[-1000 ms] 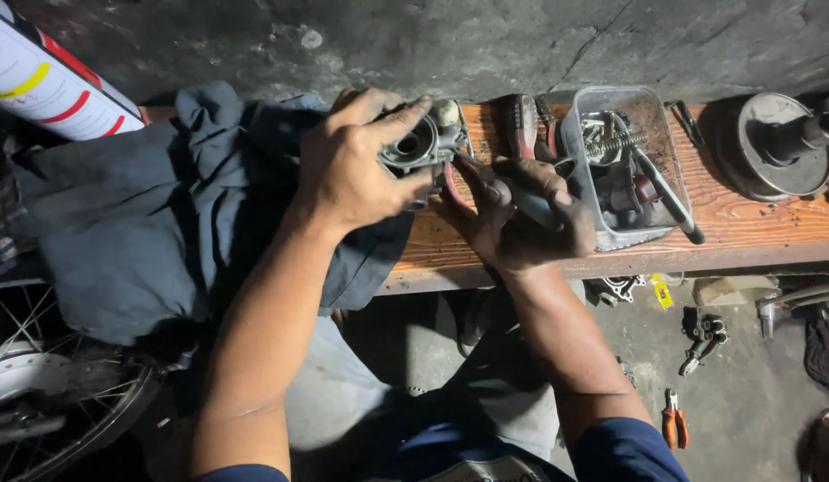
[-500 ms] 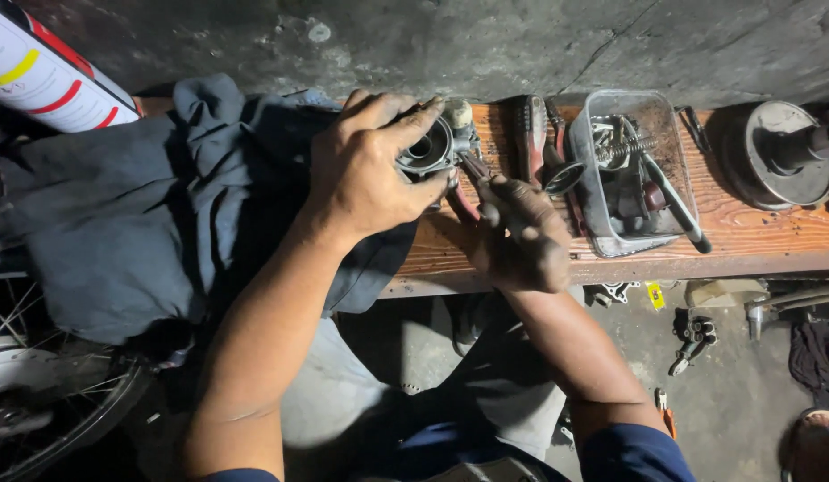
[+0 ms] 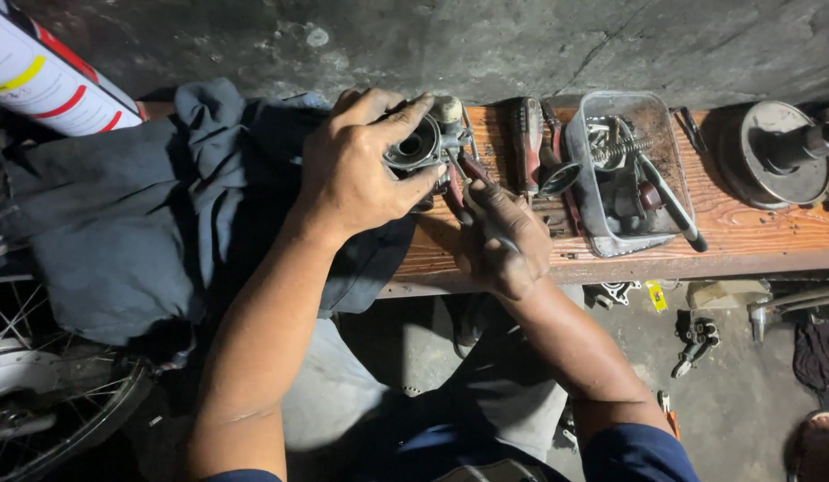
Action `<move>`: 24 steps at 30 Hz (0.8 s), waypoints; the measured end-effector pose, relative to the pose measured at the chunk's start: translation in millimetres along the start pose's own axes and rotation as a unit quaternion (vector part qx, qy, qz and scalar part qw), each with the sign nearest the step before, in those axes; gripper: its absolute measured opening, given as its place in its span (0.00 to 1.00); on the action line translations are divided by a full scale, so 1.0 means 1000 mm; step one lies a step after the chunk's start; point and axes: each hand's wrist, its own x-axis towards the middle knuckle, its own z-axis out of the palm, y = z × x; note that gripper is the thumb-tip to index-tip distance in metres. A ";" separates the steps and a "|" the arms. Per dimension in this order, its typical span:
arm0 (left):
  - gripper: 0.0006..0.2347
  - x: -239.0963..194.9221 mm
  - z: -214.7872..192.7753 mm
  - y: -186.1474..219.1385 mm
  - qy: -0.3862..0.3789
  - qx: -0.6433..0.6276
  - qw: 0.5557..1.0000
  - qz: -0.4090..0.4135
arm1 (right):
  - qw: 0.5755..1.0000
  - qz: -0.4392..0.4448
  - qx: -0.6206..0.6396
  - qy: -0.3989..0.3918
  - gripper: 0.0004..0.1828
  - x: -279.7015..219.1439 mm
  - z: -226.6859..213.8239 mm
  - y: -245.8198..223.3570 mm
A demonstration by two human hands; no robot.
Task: Disassembling a motorcycle carburetor to remove the throttle valve and other internal components using hand tools.
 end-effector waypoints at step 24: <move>0.25 0.000 -0.005 -0.005 -0.045 -0.023 0.996 0.077 | 0.672 -0.673 -0.265 0.158 0.20 0.016 0.020 -0.034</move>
